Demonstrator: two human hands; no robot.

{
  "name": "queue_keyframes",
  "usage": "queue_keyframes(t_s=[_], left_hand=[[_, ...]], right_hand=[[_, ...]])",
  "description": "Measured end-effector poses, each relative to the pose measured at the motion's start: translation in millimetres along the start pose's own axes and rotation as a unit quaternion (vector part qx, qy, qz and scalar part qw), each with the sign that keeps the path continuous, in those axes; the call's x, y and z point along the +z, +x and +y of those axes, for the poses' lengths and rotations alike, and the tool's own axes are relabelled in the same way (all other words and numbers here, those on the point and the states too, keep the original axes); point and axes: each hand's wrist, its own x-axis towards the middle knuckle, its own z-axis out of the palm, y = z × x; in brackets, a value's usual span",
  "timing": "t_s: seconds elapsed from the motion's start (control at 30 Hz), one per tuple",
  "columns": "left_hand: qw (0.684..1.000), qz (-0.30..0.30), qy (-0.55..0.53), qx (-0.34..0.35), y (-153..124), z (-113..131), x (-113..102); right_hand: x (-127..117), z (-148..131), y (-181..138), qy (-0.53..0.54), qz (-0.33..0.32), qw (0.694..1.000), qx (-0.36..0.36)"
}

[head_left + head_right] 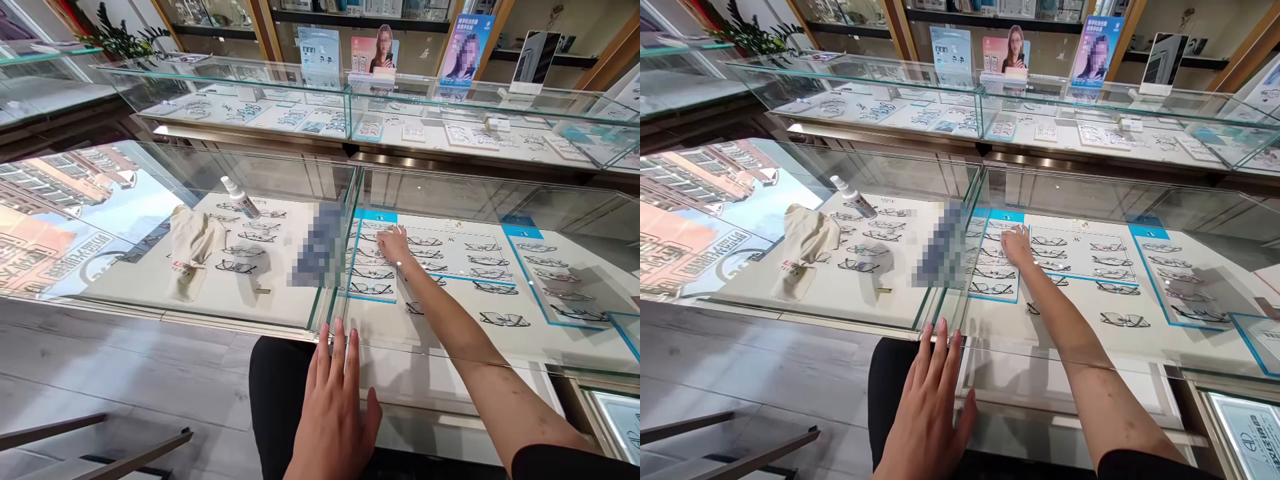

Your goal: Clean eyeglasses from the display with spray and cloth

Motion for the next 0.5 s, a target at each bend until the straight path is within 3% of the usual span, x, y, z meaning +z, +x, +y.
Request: queue_keyframes(t_s=[0.3, 0.5], left_hand=[[1.0, 0.003, 0.011, -0.002, 2, -1, 1], [1.0, 0.004, -0.003, 0.0, 1, -2, 1]], right_hand=[[-2, -1, 7, 0.026, 0.005, 1.0, 0.007], [-13, 1, -6, 0.059, -0.015, 0.998, -0.008]])
